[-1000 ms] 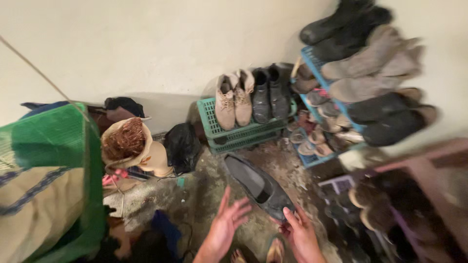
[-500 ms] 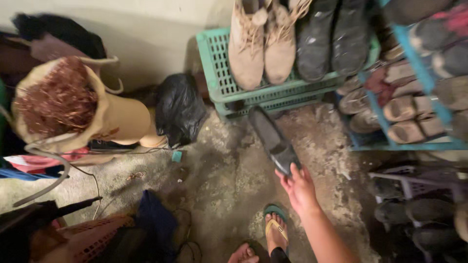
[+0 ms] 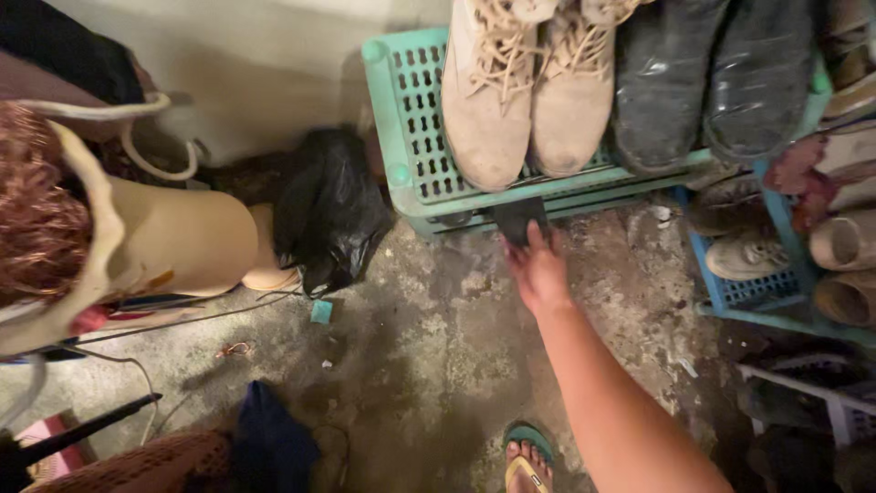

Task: The person picks up various shoes from the floor, including boots, sneakers, and flats, and places them onto a multi-tiered plastic shoe rack. The person handles each pair individually, arranging them on the shelves.

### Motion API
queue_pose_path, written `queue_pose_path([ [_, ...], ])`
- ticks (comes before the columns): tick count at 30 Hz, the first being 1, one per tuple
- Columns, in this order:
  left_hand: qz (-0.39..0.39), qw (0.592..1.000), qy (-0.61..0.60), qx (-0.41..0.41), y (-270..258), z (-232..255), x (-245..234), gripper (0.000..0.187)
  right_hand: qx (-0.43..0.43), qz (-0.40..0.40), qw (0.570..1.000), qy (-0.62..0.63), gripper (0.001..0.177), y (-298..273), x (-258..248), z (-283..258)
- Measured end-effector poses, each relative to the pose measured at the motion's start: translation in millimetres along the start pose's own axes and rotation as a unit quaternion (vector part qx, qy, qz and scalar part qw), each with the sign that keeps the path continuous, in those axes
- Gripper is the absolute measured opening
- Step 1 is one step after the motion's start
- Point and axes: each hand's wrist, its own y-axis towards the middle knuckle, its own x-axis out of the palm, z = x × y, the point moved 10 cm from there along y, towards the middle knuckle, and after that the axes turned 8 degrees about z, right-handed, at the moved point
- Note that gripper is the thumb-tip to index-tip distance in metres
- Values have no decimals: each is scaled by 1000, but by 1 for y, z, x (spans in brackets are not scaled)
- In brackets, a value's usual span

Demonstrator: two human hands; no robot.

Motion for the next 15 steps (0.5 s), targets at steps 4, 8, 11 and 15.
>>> queue_pose_path([
  [4, 22, 1000, -7, -7, -3, -8, -13, 67, -1, 9, 1000, -29, 44, 39, 23, 5],
  [8, 39, 999, -10, 5, -11, 13, -19, 64, -64, 9, 969, -240, 28, 74, 24, 11],
  [11, 47, 998, -10, 29, -16, 47, -12, 62, -221, -35, 824, -520, 16, 100, 46, -4],
  [15, 48, 997, -5, 52, -32, 84, 6, 59, -179, -49, 745, -641, 26, 112, 39, -1],
])
